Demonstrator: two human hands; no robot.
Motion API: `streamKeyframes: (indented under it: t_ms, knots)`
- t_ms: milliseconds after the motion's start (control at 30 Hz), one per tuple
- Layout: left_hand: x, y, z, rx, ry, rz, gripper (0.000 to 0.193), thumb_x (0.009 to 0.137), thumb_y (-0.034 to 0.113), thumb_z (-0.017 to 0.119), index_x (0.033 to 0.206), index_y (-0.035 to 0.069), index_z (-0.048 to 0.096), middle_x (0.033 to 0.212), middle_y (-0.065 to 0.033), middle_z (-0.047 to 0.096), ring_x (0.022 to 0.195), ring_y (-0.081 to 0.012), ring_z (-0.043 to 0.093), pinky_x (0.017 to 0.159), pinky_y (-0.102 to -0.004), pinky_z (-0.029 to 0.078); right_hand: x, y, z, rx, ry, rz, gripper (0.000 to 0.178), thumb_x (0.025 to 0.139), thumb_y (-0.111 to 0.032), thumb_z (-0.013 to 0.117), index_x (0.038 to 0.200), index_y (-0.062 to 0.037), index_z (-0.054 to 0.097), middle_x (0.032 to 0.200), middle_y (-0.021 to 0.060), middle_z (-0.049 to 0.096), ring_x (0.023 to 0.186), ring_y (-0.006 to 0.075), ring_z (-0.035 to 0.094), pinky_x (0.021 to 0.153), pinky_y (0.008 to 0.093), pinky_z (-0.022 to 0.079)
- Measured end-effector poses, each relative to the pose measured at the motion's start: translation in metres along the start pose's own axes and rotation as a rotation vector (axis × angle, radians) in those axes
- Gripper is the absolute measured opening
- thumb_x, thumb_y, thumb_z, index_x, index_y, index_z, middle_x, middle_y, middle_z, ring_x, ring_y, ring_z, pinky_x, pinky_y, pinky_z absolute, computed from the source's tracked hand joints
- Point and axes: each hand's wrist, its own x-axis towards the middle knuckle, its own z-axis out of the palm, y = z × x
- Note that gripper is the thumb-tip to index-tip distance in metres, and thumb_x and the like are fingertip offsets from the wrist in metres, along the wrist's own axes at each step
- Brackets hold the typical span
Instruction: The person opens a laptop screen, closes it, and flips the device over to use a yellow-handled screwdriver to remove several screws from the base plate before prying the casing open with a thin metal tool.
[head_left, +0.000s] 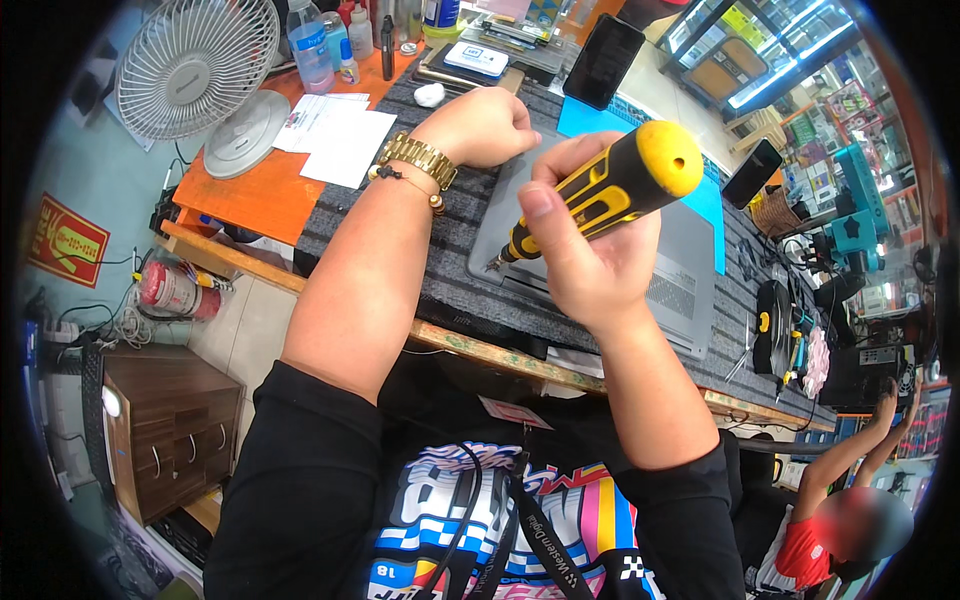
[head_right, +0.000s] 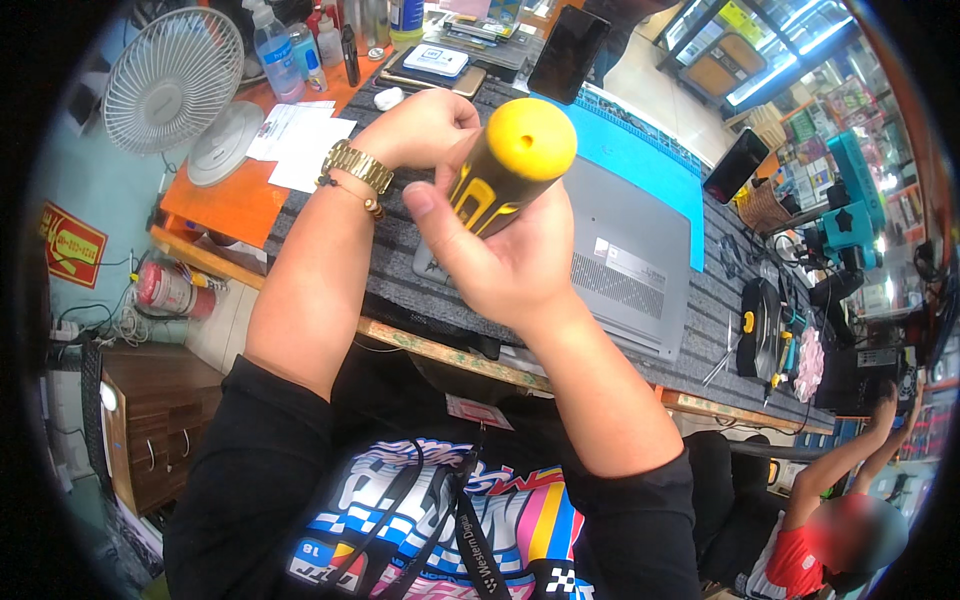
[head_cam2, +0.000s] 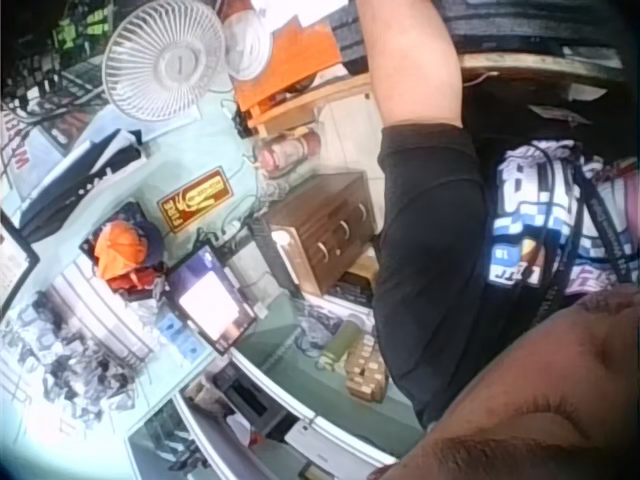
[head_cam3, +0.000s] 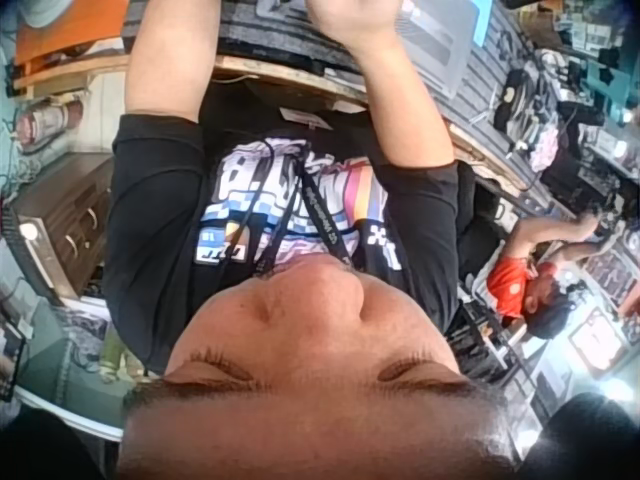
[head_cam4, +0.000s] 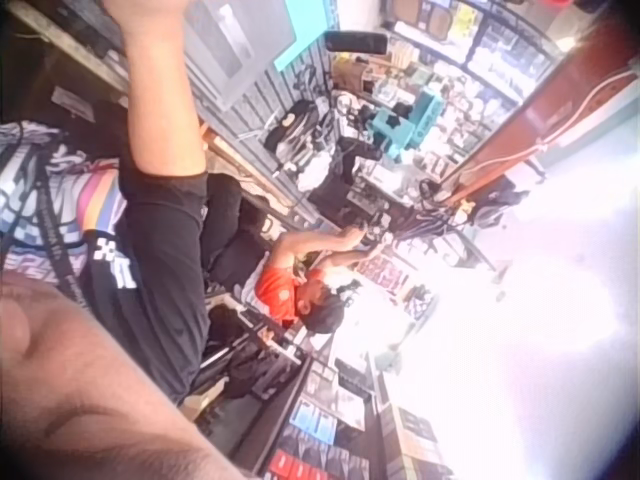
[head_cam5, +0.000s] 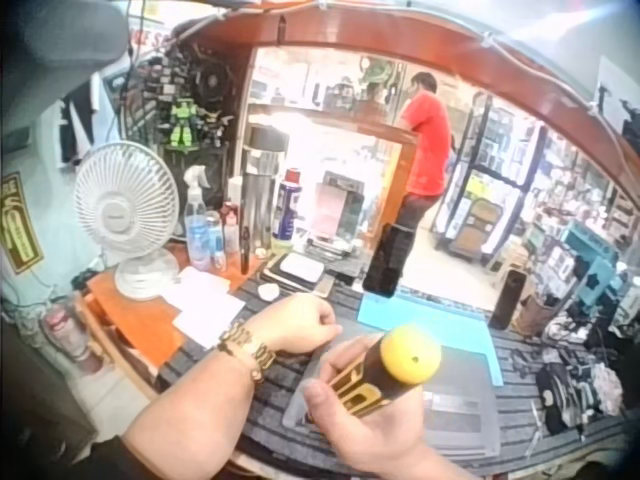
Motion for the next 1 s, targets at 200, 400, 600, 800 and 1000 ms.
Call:
streamKeyframes:
  t_ms: [200,400,600,800,1000]
  knots:
    - [0.007,-0.015,0.006,-0.05,0.019,0.08,0.037,0.09,0.036,0.073,0.101,0.002,0.079,0.095,-0.0216,0.078,0.093,-0.036,0.075,0.085,-0.0446,0.059,0.002,-0.003,0.008,-0.131,-0.105,-0.078,0.03,0.091,-0.004,0.08,0.104,-0.0029,0.053,0.088,0.0044,0.062,0.076,0.01,0.057,0.068,0.0262,0.048]
    - [0.013,-0.023,0.009,-0.012,0.008,0.14,0.035,0.089,0.034,0.073,0.101,0.002,0.079,0.095,-0.0218,0.078,0.093,-0.0353,0.076,0.085,-0.0442,0.059,0.006,0.002,0.008,-0.111,-0.023,-0.066,0.023,0.092,-0.006,0.079,0.1,-0.0033,0.057,0.087,0.0025,0.062,0.076,0.0093,0.058,0.067,0.0258,0.047]
    - [0.01,-0.018,0.008,-0.043,0.002,0.098,0.037,0.089,0.035,0.074,0.102,0.001,0.08,0.094,-0.0219,0.078,0.092,-0.036,0.076,0.084,-0.0446,0.059,0.007,-0.001,0.007,-0.053,0.002,-0.017,0.021,0.093,-0.007,0.077,0.102,-0.0031,0.059,0.091,0.0033,0.064,0.08,0.0103,0.058,0.072,0.0265,0.048]
    - [0.001,-0.005,0.0,-0.022,0.003,0.057,0.033,0.091,0.032,0.074,0.1,0.0,0.079,0.087,-0.017,0.077,0.08,-0.0261,0.071,0.075,-0.0397,0.057,0.014,-0.011,-0.014,0.111,0.134,-0.017,0.02,0.095,-0.004,0.076,0.108,-0.0024,0.061,0.097,0.0039,0.067,0.084,0.0103,0.062,0.076,0.0274,0.051]
    - [-0.02,0.023,-0.023,-0.379,-0.443,-0.006,0.021,0.093,0.017,0.07,0.101,0.0,0.079,0.084,-0.0084,0.079,0.057,-0.0075,0.059,0.052,-0.0255,0.047,0.019,-0.011,-0.054,0.174,0.38,-0.035,0.017,0.103,-0.016,0.069,0.11,-0.0045,0.057,0.095,0.01,0.068,0.086,0.0175,0.063,0.081,0.0333,0.052]
